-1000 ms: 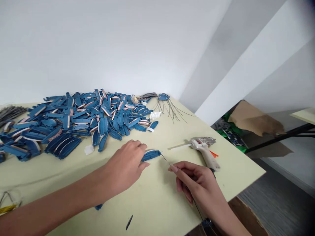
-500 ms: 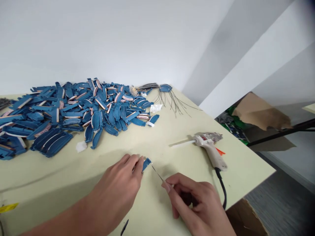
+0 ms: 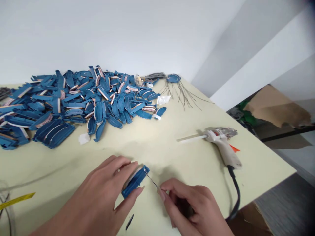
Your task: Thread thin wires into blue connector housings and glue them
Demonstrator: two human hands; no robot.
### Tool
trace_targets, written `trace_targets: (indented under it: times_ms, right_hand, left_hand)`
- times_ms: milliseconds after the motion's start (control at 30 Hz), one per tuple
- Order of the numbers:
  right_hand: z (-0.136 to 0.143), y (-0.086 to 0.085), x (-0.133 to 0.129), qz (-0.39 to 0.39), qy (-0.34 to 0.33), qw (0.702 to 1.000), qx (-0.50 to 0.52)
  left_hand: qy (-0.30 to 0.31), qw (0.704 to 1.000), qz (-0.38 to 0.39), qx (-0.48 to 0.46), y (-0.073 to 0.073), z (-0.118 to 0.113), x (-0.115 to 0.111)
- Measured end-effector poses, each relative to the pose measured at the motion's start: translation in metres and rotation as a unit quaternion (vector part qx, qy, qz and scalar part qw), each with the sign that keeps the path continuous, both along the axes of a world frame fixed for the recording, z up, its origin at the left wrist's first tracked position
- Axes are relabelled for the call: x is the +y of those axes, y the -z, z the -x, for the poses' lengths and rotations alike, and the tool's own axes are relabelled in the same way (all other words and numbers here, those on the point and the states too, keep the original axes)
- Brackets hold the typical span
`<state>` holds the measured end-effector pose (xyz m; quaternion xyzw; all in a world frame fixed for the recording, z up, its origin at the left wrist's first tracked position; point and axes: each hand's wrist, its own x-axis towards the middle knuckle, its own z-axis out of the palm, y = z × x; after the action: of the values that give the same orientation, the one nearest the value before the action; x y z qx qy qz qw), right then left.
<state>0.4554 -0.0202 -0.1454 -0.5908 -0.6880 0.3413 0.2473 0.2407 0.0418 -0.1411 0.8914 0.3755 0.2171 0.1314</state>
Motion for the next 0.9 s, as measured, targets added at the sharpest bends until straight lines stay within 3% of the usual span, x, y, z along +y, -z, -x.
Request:
trace_targets:
  times_ms: [200, 367, 533, 900]
  right_hand:
    - [-0.002, 0.000, 0.001, -0.010, -0.009, 1.000, -0.012]
    - [-0.003, -0.001, 0.004, 0.006, -0.022, 1.000, -0.007]
    - [-0.002, 0.000, 0.007, 0.015, -0.029, 0.999, 0.008]
    - [0.000, -0.001, 0.010, 0.030, -0.020, 0.999, 0.017]
  left_hand:
    - [-0.037, 0.998, 0.054, -0.012, -0.010, -0.004, 0.013]
    - [-0.057, 0.996, 0.074, -0.012, -0.009, -0.006, 0.018]
    - [-0.030, 0.992, 0.118, -0.016, -0.010, -0.008, 0.022]
    - [-0.008, 0.991, 0.131, 0.002, -0.007, -0.013, 0.030]
